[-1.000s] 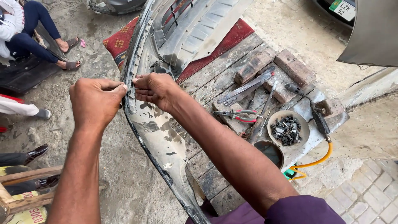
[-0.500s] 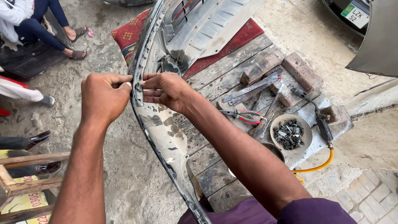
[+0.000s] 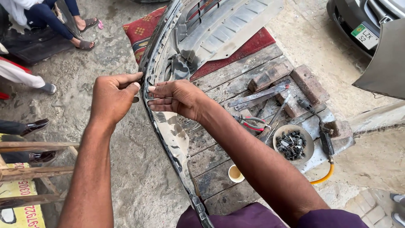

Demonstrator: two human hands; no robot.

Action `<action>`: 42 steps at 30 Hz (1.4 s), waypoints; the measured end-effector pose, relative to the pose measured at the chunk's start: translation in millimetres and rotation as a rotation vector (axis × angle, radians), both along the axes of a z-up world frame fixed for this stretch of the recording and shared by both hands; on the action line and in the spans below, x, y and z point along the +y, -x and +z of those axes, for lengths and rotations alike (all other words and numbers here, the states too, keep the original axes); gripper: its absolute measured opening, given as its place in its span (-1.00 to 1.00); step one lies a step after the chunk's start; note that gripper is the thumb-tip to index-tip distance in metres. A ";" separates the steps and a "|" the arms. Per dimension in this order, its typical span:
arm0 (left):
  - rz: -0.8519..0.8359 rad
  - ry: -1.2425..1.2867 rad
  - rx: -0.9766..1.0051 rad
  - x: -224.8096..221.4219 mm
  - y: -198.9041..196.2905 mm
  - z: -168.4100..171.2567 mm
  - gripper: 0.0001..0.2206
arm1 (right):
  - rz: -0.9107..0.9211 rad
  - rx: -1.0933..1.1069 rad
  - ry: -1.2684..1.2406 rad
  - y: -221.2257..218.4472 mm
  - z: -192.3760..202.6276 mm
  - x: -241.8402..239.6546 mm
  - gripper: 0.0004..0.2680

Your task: Reinforcing a car bumper structure by threading wire through holes and twisting it tight with pliers

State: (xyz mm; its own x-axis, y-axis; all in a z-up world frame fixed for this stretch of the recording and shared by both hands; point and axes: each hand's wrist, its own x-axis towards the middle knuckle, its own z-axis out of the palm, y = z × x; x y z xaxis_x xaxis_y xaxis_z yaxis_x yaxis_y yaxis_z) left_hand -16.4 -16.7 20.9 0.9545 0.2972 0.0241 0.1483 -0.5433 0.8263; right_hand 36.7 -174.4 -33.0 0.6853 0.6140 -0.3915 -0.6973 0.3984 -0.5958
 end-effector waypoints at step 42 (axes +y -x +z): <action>-0.051 -0.112 -0.126 3.5 4.9 -16.4 -0.69 | -0.020 -0.063 -0.054 -6.6 -35.7 -5.7 -0.71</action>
